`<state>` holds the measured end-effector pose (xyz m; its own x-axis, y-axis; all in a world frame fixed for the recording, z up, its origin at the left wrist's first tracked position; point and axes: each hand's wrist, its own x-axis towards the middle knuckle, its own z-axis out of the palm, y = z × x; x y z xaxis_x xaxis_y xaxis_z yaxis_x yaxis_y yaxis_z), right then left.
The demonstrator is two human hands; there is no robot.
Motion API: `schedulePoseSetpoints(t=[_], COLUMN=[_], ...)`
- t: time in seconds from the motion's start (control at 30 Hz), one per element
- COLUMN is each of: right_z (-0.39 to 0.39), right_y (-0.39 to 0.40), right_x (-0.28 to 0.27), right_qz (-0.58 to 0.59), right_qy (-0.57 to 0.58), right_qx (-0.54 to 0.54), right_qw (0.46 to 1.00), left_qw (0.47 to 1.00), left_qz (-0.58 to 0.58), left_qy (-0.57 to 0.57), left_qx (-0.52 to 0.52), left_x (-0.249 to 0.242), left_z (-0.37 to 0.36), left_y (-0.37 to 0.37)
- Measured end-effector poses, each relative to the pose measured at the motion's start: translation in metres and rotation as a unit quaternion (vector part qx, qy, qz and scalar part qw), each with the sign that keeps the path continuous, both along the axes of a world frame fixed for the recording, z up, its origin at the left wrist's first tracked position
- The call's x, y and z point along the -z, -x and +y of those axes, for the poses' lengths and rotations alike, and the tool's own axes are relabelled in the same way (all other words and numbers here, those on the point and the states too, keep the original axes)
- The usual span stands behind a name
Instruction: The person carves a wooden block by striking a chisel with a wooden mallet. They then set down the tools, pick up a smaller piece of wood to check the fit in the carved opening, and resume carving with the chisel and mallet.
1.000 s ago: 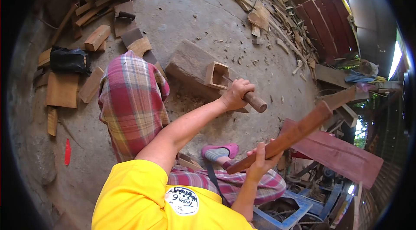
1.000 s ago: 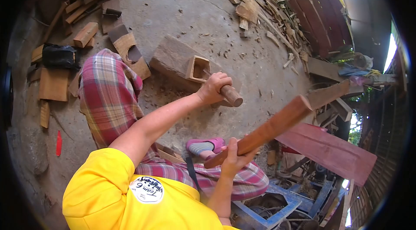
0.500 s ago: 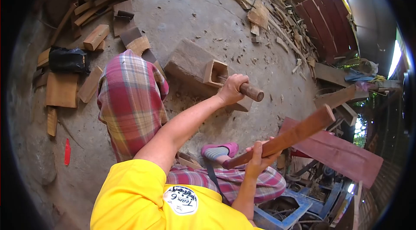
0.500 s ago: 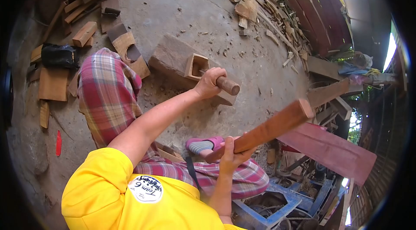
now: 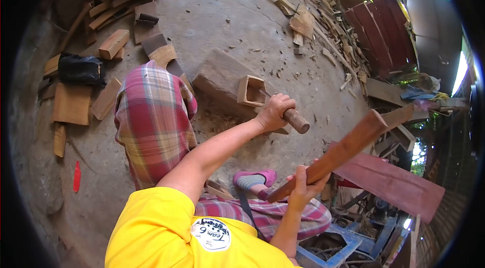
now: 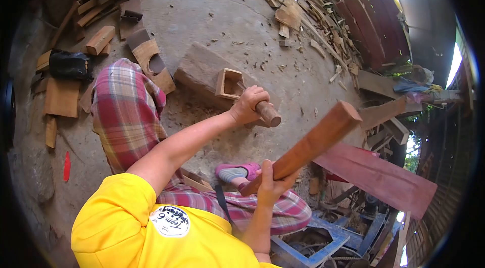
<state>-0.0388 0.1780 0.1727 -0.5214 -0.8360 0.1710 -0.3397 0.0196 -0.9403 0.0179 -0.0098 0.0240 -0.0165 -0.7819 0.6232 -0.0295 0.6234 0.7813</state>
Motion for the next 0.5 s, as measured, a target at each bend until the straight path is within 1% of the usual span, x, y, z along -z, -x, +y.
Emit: schedulePoseSetpoints(t=[0.03, 0.07, 0.1, 0.13, 0.17, 0.2, 0.23, 0.27, 0.33, 0.37, 0.43, 0.47, 0.5], right_z=[0.0, 0.0, -0.001, 0.004, 0.0, -0.003, -0.003, -0.005, -0.001, -0.001, -0.004, -0.003, -0.003], right_y=[0.0, 0.001, 0.006, 0.031, 0.035, 0.021, 0.007, 0.009, 0.021, 0.018, 0.01, 0.012, 0.015], right_x=[0.003, 0.011, 0.023, 0.063, 0.076, 0.068, 0.059, 0.058, 0.052, 0.042, 0.027, 0.027, 0.029], right_qz=[-0.001, 0.013, 0.027, 0.132, 0.326, 0.198, 0.062, 0.062, 0.0, -0.013, -0.009, -0.007, 0.007], right_qy=[-0.001, 0.027, 0.055, 0.076, 0.047, -0.056, -0.158, -0.156, -0.192, -0.174, -0.067, -0.068, -0.008], right_qx=[-0.001, 0.001, 0.003, 0.007, -0.02, -0.041, -0.06, -0.063, -0.025, -0.006, -0.001, 0.0, -0.017], right_qw=[1.0, 1.0, 0.998, 0.988, 0.944, 0.978, 0.984, 0.984, 0.981, 0.985, 0.998, 0.998, 1.0], left_qw=[1.0, 1.0, 0.998, 0.994, 0.994, 0.992, 0.99, 0.989, 0.991, 0.993, 0.996, 0.998, 0.998], left_qz=[-0.001, -0.001, 0.025, 0.051, 0.054, 0.068, 0.08, 0.08, 0.065, 0.052, 0.032, 0.012, 0.013], left_qy=[-0.011, -0.012, -0.058, -0.101, -0.097, -0.107, -0.117, -0.126, -0.115, -0.101, -0.083, -0.063, -0.063], left_qx=[0.009, 0.009, 0.003, -0.002, -0.003, -0.011, -0.018, -0.006, -0.016, -0.016, 0.001, 0.015, 0.016], left_x=[0.0, 0.002, 0.005, 0.006, 0.006, 0.009, 0.01, 0.011, 0.009, 0.009, 0.013, 0.015, 0.016], left_z=[0.0, 0.0, 0.0, -0.002, -0.005, -0.008, -0.01, -0.012, -0.013, -0.01, -0.008, -0.007, -0.005], left_y=[0.0, 0.0, 0.0, 0.002, 0.002, 0.001, -0.001, -0.001, -0.005, -0.004, -0.004, -0.005, -0.005])
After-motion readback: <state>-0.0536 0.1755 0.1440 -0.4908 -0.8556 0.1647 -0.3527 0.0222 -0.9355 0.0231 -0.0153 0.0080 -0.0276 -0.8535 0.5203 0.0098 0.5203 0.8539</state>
